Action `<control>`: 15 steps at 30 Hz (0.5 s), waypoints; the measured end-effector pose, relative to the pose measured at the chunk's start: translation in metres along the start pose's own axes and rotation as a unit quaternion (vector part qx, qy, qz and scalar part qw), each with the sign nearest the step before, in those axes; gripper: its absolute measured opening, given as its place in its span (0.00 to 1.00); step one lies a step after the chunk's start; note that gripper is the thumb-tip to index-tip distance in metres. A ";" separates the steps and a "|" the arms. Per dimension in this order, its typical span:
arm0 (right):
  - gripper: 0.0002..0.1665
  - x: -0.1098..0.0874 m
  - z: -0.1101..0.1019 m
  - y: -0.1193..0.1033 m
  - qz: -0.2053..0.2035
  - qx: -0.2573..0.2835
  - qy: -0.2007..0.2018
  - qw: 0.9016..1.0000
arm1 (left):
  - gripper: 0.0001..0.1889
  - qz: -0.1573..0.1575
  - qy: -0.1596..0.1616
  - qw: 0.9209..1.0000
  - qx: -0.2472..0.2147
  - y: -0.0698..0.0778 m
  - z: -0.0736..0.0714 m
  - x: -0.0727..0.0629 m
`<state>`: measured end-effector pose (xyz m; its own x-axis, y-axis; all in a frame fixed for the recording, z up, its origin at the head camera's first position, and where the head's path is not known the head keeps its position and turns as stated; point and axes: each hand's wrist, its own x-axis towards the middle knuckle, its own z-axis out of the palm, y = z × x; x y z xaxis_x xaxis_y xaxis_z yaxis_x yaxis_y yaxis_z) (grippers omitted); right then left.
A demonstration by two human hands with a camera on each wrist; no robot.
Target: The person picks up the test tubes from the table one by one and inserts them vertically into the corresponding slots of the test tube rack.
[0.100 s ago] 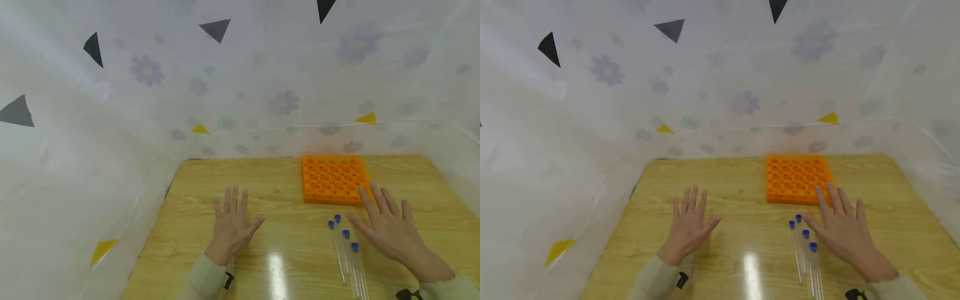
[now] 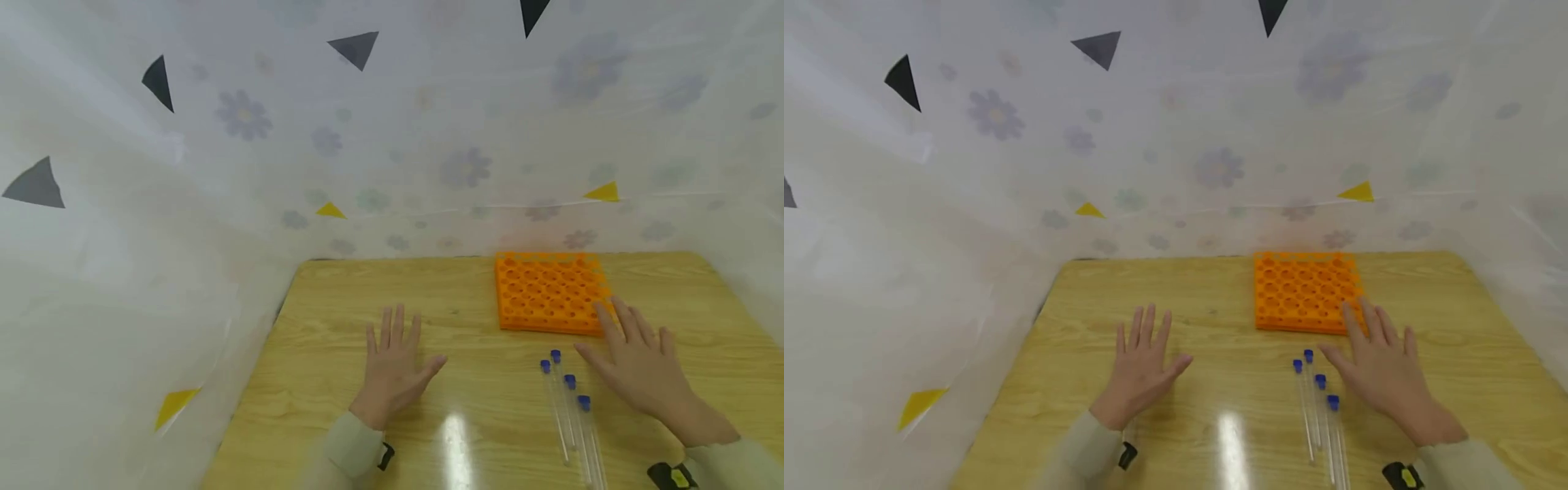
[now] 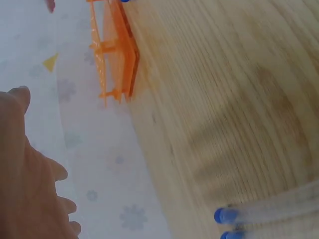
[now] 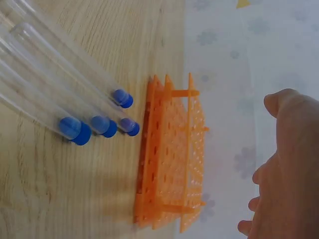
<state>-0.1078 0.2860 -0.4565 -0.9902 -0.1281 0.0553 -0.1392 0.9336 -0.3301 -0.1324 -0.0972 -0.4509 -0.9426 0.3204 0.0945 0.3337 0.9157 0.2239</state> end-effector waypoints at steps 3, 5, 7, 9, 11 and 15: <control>0.51 0.007 0.008 0.013 0.029 0.035 -0.030 0.998 | 0.43 0.015 -0.029 0.999 -0.029 0.013 0.010 0.010; 0.51 0.012 0.014 0.021 0.046 0.062 -0.037 0.996 | 0.42 0.025 -0.046 0.997 -0.053 0.020 0.016 0.018; 0.50 0.018 0.018 0.029 0.060 0.100 -0.037 0.993 | 0.40 0.036 -0.061 0.993 -0.093 0.027 0.022 0.027; 0.49 0.024 0.020 0.036 0.075 0.146 -0.032 0.986 | 0.39 0.043 -0.081 0.984 -0.151 0.033 0.026 0.035; 0.48 0.029 0.020 0.042 0.089 0.187 -0.026 0.978 | 0.38 0.044 -0.095 0.971 -0.217 0.040 0.031 0.043; 0.48 0.038 0.017 0.050 0.133 0.267 -0.040 0.954 | 0.33 0.023 -0.098 0.943 -0.318 0.053 0.044 0.059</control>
<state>-0.1530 0.3220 -0.4866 -0.9859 0.0443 -0.1612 0.1522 0.6366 -0.7560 -0.1713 -0.0192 -0.4758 -0.8906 0.4523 -0.0476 0.2579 0.5884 0.7664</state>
